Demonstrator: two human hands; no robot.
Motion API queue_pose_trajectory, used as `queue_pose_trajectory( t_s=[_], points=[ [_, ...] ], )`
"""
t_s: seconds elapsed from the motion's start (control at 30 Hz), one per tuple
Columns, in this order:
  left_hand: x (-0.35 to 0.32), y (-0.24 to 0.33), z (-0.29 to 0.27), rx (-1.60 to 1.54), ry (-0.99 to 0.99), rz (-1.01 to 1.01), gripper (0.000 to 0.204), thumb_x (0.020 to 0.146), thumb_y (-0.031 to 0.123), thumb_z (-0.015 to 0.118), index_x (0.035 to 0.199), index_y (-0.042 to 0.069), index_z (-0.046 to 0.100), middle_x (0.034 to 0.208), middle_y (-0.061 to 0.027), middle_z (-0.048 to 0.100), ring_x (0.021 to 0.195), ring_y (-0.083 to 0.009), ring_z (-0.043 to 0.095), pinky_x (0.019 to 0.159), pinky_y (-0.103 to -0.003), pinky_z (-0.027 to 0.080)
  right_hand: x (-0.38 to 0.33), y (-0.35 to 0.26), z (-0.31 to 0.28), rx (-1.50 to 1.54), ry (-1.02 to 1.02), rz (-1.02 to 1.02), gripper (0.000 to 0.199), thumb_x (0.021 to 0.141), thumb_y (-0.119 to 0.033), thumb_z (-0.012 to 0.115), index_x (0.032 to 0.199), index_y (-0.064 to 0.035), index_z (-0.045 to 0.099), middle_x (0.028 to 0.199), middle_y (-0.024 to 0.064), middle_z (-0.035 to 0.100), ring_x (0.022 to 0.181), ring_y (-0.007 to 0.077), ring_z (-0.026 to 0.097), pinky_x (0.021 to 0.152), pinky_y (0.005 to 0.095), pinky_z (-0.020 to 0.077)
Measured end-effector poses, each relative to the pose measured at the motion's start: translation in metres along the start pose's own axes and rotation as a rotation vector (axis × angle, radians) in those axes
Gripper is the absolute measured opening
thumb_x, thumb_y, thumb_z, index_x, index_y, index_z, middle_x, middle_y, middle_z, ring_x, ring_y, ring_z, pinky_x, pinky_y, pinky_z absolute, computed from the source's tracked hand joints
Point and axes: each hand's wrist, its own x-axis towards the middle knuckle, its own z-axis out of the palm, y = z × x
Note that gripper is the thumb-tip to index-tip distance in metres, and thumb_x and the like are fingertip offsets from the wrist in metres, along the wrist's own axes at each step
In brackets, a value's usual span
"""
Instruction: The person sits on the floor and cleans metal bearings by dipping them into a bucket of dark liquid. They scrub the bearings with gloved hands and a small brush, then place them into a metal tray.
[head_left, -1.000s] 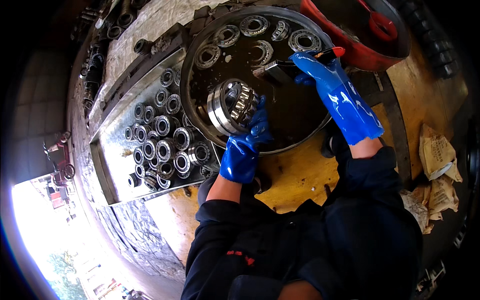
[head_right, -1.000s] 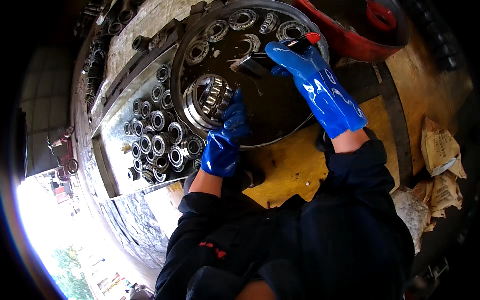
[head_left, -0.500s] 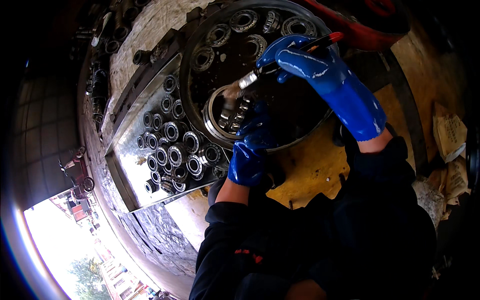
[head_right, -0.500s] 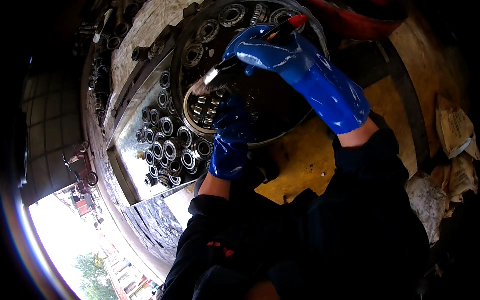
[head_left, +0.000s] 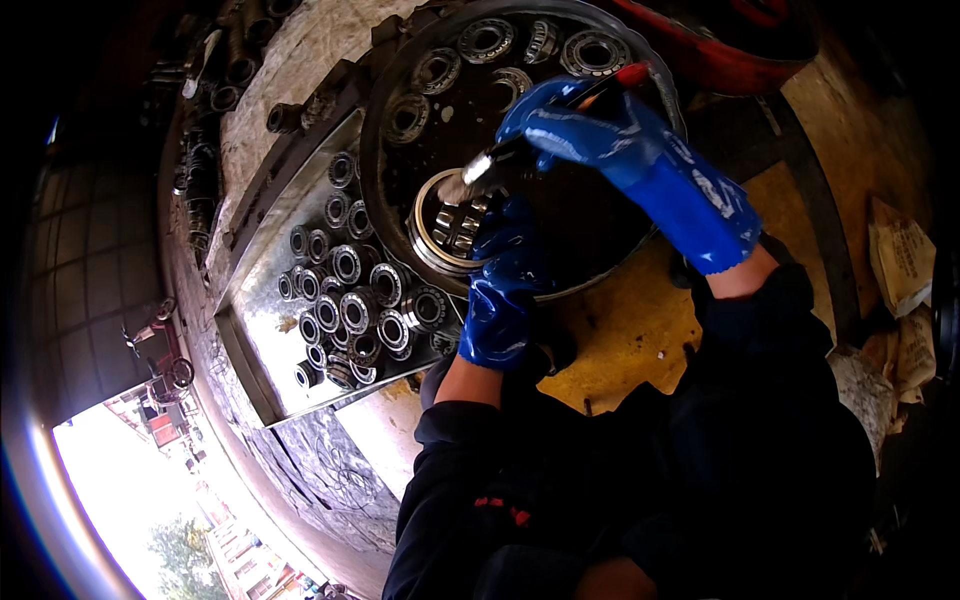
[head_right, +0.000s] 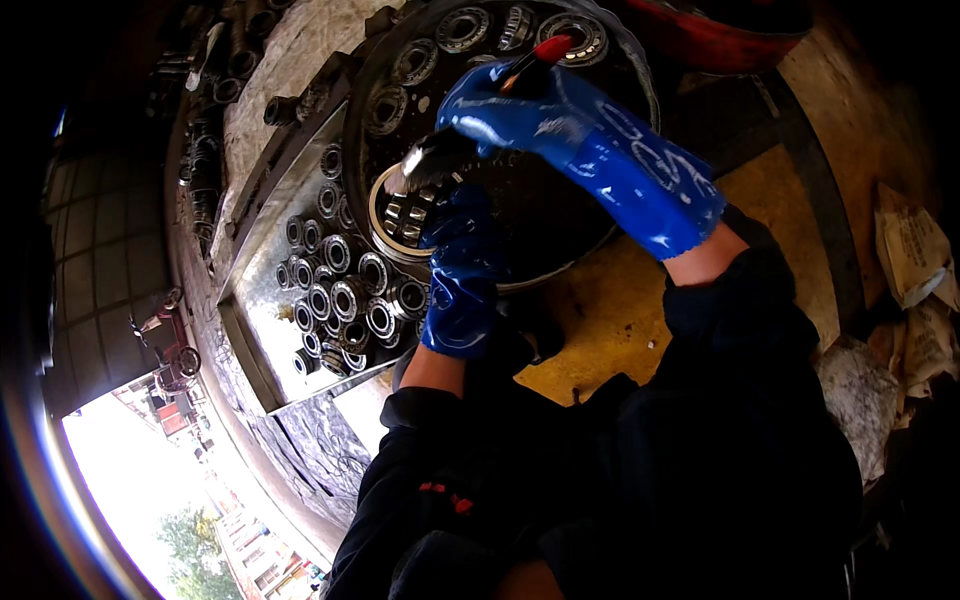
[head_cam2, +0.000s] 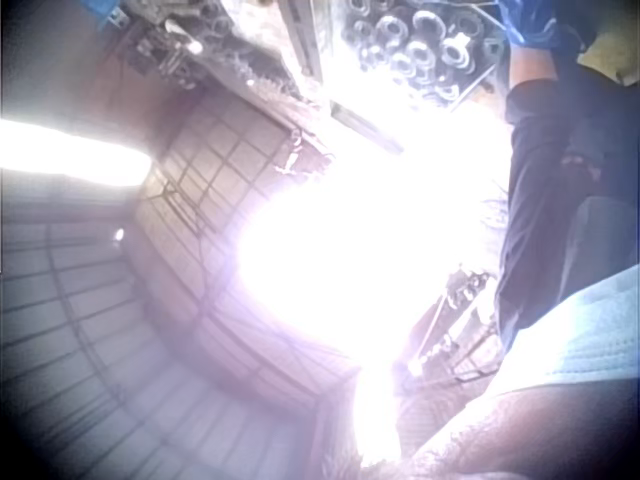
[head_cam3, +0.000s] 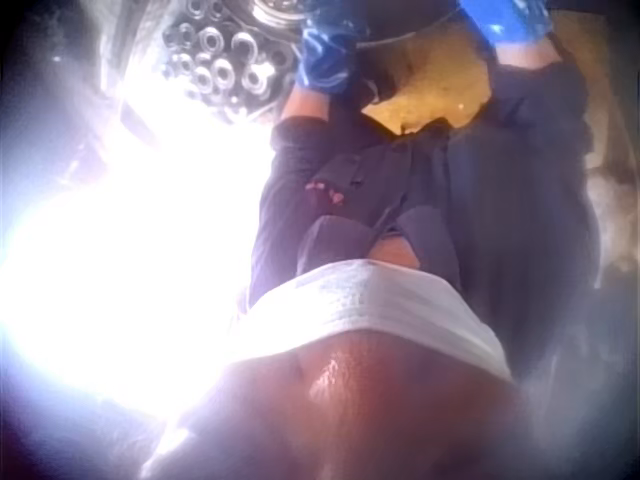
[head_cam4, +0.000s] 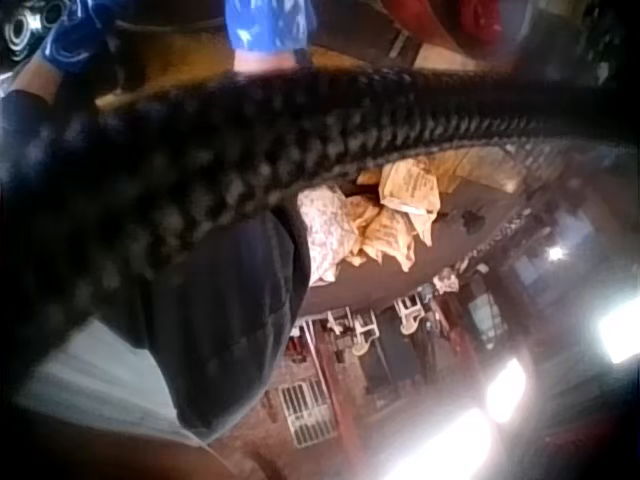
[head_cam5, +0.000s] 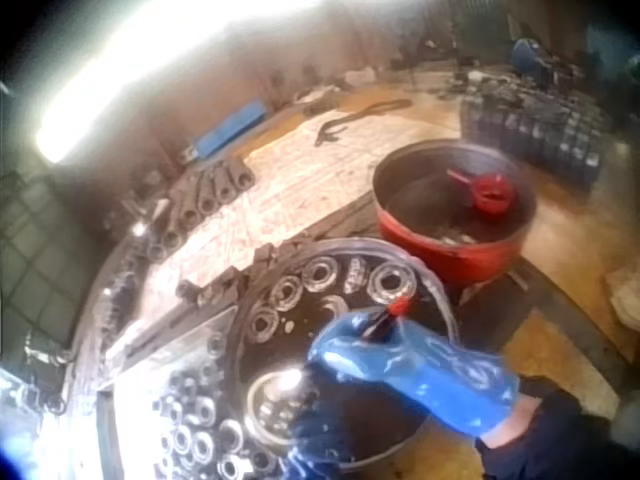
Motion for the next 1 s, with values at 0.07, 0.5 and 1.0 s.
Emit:
queue_pose_trajectory(
  t_s=[0.07, 0.5, 1.0],
  points=[
    [0.002, -0.001, 0.0, -0.005, 0.009, -0.012, 0.026, 0.106, 0.027, 0.046, 0.123, 0.009, 0.054, 0.078, 0.0095, 0.055, 0.072, -0.0103, 0.053, 0.069, -0.03, 0.044, 0.004, 0.005, -0.009, -0.248, -0.023, 0.035, 0.019, 0.091, -0.012, 0.073, 0.108, -0.0038, 0.072, 0.095, 0.0099, 0.075, 0.08, 0.0138, 0.071, 0.069, 0.0275, 0.0601],
    [0.0, 0.042, -0.024, 0.261, -0.002, -0.001, 0.04, 0.104, 0.036, 0.051, 0.133, 0.01, 0.053, 0.093, 0.006, 0.06, 0.078, -0.0148, 0.054, 0.061, -0.027, 0.043, -0.007, 0.046, -0.032, -1.198, 0.09, 0.434, 0.038, 0.087, -0.039, 0.072, 0.11, -0.0082, 0.072, 0.11, 0.0174, 0.072, 0.102, 0.0331, 0.069, 0.09, 0.04, 0.055],
    [-0.009, 0.061, -0.047, 1.69, 0.991, 0.693, 0.03, 0.097, 0.013, 0.064, 0.124, 0.001, 0.065, 0.107, -0.0102, 0.072, 0.094, -0.0196, 0.068, 0.081, -0.032, 0.056, -0.011, 0.02, 0.009, -0.7, -0.12, 0.476, 0.071, 0.084, -0.063, 0.067, 0.12, -0.0024, 0.07, 0.113, 0.0182, 0.073, 0.108, 0.028, 0.069, 0.099, 0.0381, 0.0507]
  ],
)
